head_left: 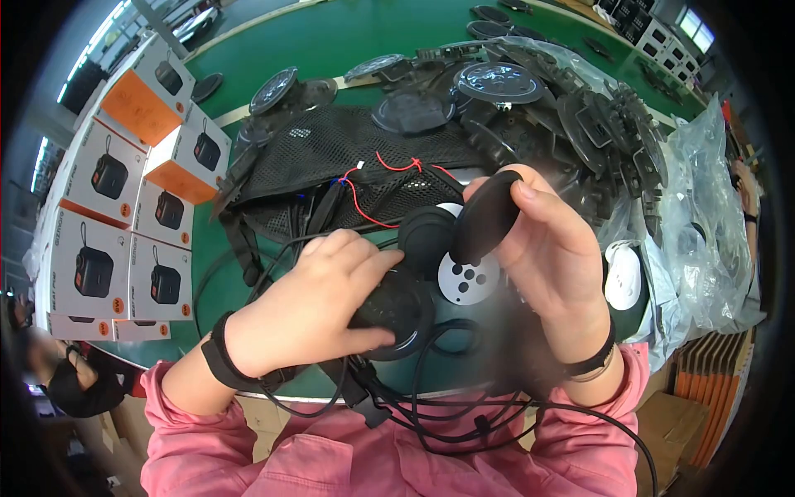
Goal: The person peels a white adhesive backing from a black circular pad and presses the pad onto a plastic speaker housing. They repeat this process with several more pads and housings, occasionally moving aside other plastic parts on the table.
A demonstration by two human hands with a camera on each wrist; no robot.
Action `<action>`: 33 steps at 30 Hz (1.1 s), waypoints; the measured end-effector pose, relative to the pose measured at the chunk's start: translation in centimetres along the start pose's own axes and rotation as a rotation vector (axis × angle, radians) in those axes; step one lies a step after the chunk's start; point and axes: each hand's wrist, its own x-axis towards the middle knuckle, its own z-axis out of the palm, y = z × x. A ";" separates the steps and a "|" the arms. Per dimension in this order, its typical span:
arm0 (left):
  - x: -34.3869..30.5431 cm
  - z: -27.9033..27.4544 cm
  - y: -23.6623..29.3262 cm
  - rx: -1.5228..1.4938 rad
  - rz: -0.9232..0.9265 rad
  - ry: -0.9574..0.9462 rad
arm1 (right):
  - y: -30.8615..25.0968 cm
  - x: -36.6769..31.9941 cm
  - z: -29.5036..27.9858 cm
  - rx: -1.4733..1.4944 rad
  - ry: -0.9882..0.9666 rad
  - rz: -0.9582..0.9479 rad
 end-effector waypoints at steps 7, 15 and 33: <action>1.2 -2.8 0.5 -0.444 -0.272 0.084 | -0.6 -0.5 0.2 0.301 -0.366 0.111; 3.1 -1.8 2.0 -1.206 -0.307 0.270 | -0.9 -1.7 2.1 -0.310 -0.109 -0.155; 2.4 -0.9 0.6 -0.857 -0.054 0.403 | -0.8 -2.0 3.0 -1.271 -0.105 -0.724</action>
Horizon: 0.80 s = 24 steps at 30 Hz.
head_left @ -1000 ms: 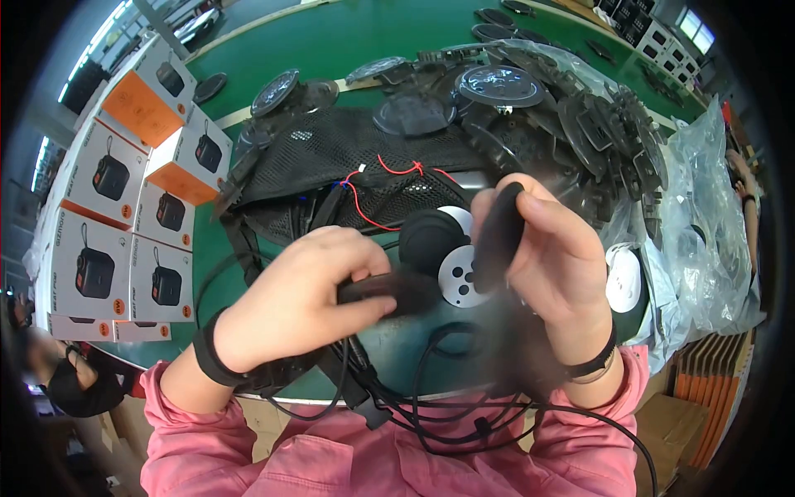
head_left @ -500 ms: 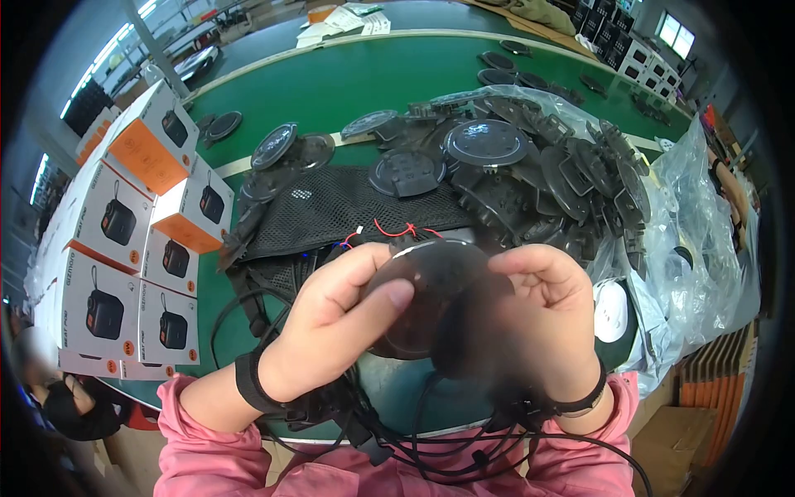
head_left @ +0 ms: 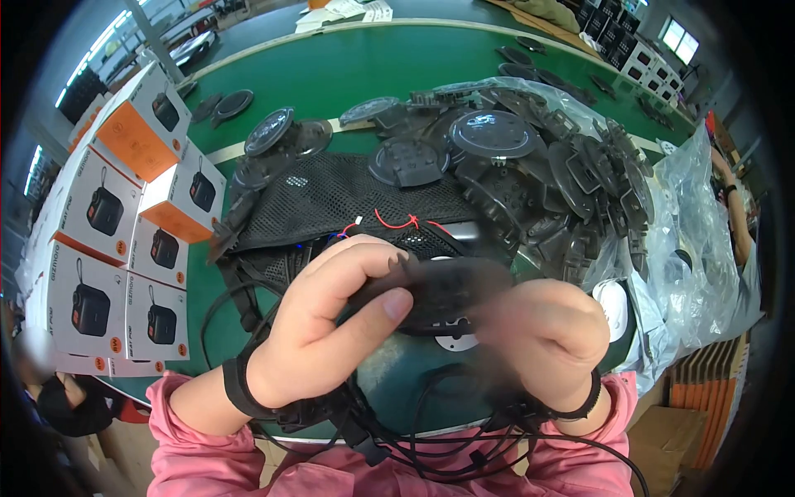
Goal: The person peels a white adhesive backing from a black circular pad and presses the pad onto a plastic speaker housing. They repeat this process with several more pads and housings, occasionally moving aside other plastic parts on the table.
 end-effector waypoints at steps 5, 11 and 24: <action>0.2 -0.7 -0.1 0.021 0.166 -0.131 | 0.3 0.1 -0.5 -0.140 -0.059 -0.136; 0.5 -0.7 0.6 0.156 0.321 -0.196 | -0.2 0.1 -0.6 -0.181 -0.086 -0.160; 0.5 -0.4 1.1 0.334 0.429 -0.193 | -0.1 -0.3 -0.7 -0.186 -0.095 -0.231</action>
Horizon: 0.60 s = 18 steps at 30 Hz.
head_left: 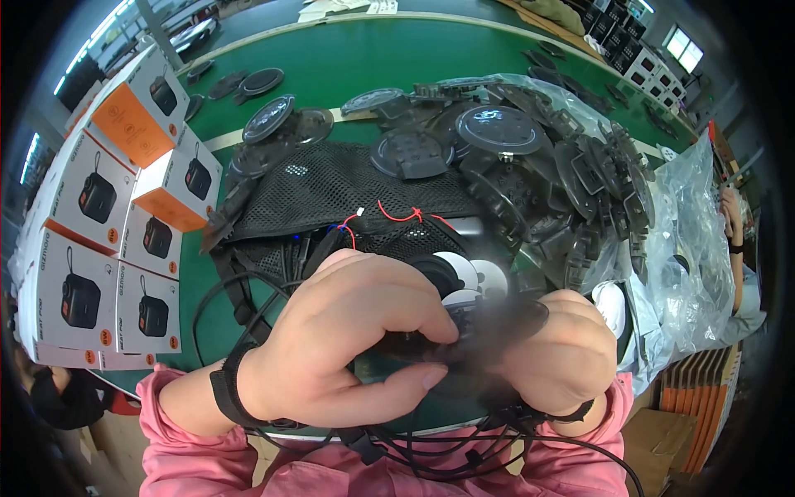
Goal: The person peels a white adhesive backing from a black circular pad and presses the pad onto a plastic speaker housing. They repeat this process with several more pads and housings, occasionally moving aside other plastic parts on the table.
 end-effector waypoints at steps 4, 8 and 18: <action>0.0 0.1 0.0 0.006 -0.001 -0.004 | 0.0 0.0 0.1 0.004 0.012 0.005; 0.0 0.1 0.0 0.002 -0.014 -0.004 | -0.1 -0.1 0.3 -0.007 0.033 0.010; -0.1 0.3 -0.1 -0.035 -0.046 -0.005 | -0.3 0.1 0.3 -0.029 0.027 0.011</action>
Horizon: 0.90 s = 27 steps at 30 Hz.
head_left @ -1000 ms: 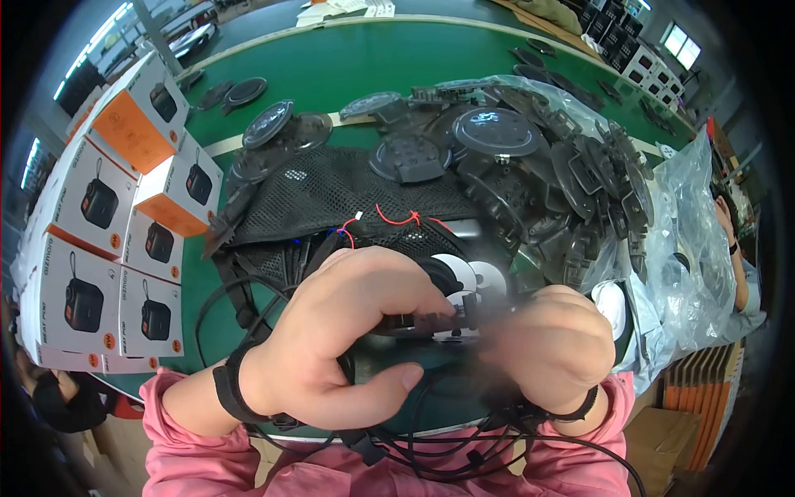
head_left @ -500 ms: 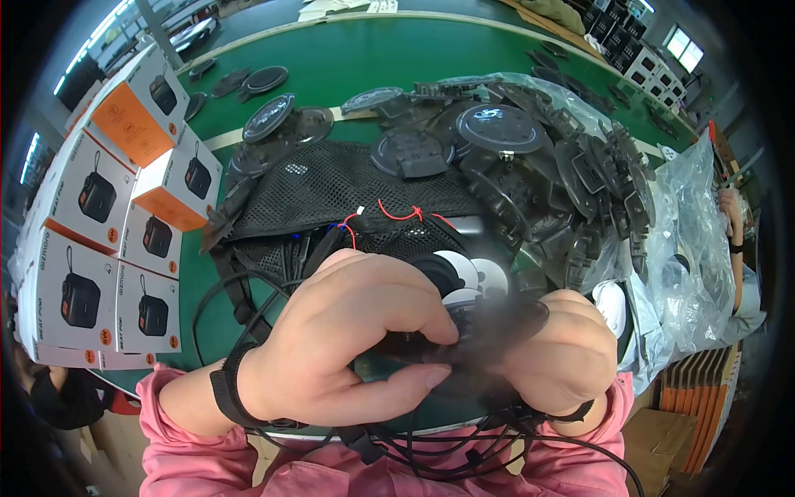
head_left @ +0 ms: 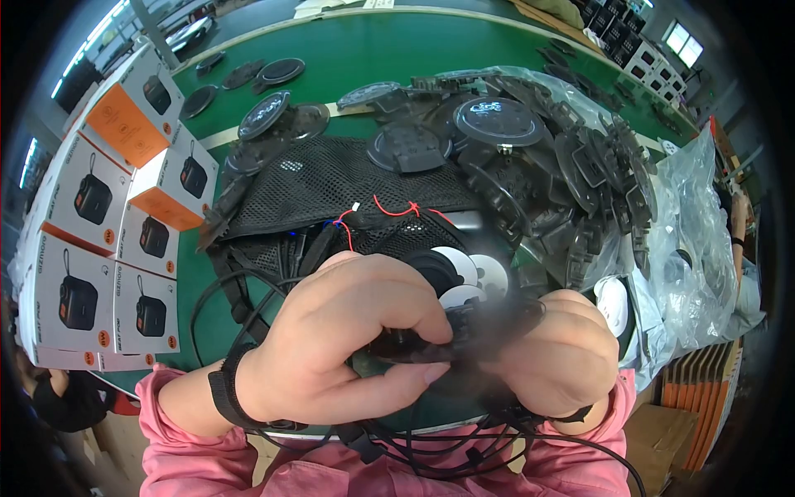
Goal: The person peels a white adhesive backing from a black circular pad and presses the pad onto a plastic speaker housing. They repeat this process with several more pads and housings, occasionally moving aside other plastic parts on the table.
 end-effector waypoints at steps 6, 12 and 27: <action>0.0 0.0 0.0 0.000 -0.008 -0.006 | 0.0 0.0 0.1 0.008 0.009 -0.004; -0.1 0.0 0.0 0.016 -0.031 0.003 | 0.1 0.1 0.1 -0.005 0.003 0.001; -0.2 0.4 0.1 -0.004 -0.102 -0.002 | 0.0 -0.1 0.4 -0.052 -0.009 0.051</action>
